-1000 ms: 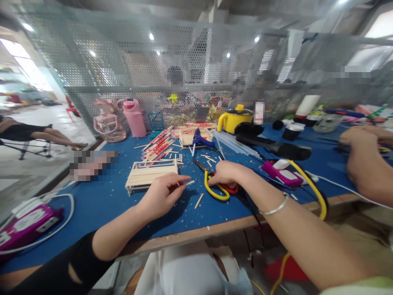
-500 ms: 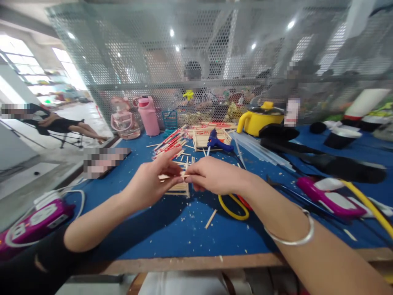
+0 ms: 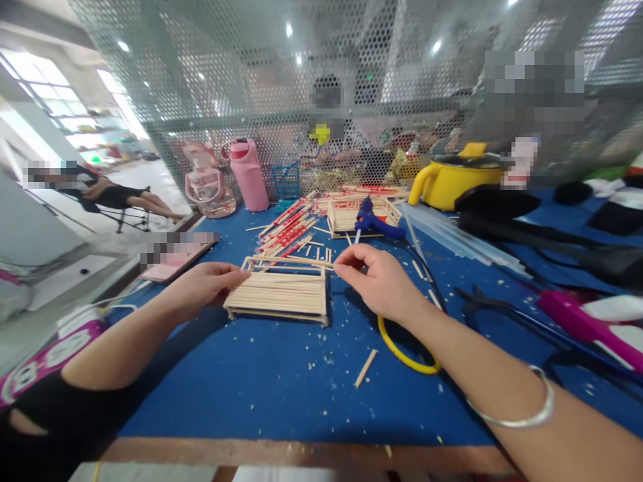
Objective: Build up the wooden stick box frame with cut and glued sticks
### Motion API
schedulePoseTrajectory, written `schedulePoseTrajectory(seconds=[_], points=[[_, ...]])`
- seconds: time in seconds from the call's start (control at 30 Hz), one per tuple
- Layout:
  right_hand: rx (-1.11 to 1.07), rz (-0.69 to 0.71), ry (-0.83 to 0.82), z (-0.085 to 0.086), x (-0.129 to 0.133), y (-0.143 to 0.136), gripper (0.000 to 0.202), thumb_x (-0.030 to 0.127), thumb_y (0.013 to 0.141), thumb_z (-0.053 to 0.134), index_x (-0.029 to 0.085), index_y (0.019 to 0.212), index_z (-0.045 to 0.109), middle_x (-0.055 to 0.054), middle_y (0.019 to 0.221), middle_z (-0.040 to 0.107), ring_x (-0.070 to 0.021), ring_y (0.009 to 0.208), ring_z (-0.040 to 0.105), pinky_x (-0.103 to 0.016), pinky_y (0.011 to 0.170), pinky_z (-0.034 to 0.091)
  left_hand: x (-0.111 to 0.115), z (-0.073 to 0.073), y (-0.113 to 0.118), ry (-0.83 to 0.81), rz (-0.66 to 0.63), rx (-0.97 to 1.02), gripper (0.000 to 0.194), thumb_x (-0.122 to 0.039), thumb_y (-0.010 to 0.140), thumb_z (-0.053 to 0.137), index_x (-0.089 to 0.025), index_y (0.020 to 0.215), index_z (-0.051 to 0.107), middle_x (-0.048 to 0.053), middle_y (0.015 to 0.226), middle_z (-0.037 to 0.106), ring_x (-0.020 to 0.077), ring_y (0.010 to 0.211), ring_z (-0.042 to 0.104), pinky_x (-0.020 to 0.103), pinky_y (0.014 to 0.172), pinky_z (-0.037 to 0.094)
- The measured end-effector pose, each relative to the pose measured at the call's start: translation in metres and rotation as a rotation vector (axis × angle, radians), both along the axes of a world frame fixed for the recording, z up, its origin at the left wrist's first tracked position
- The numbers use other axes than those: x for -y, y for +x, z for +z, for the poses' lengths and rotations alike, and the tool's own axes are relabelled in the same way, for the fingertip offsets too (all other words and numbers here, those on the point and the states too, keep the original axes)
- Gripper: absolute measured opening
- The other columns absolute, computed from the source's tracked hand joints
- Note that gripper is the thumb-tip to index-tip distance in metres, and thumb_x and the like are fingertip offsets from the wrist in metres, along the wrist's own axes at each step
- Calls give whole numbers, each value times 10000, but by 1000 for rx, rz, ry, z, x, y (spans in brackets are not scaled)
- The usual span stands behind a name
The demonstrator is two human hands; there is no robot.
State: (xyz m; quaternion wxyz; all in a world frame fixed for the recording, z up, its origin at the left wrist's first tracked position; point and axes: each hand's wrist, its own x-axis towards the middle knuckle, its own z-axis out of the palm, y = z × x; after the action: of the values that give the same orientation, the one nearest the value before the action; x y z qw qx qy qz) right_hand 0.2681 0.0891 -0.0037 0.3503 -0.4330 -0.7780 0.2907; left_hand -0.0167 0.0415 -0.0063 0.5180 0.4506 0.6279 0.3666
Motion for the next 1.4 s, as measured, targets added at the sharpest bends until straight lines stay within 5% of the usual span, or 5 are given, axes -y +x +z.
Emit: schedulePoseTrajectory(seconds=[0.2,0.4,0.83,1.2,1.4], points=[[42,-69,360,2,7,-1,93,263,804,628,197,777,688,-21,747,592,-139,649,544,-283,555,406,11,3,16,112,30,399,218,-228,708,735,-133,854,603,46,769,719,127,651,663,233,644,532],[100,-45,587,4,19,-4,61,221,794,655,199,803,711,-10,699,574,-116,600,525,-268,540,408,19,-1,29,197,85,567,311,-146,732,713,-148,1016,587,63,897,730,152,754,687,256,688,546],[184,-36,517,7,22,-5,91,209,809,628,212,749,695,-7,673,617,-131,574,538,-296,533,406,24,-4,34,267,74,436,265,-260,729,736,-160,953,638,3,765,719,93,645,632,193,617,483],[196,-25,498,5,24,-7,115,257,817,622,228,793,730,-6,659,634,-126,575,564,-277,558,424,27,-1,36,224,71,342,263,-383,731,718,-166,865,655,12,764,718,141,658,645,250,641,501],[208,-21,404,6,23,-7,173,262,855,562,233,872,731,-22,741,668,-146,658,595,-297,626,440,27,-2,35,219,57,308,341,-451,759,676,-188,975,666,14,762,713,143,633,628,229,578,468]])
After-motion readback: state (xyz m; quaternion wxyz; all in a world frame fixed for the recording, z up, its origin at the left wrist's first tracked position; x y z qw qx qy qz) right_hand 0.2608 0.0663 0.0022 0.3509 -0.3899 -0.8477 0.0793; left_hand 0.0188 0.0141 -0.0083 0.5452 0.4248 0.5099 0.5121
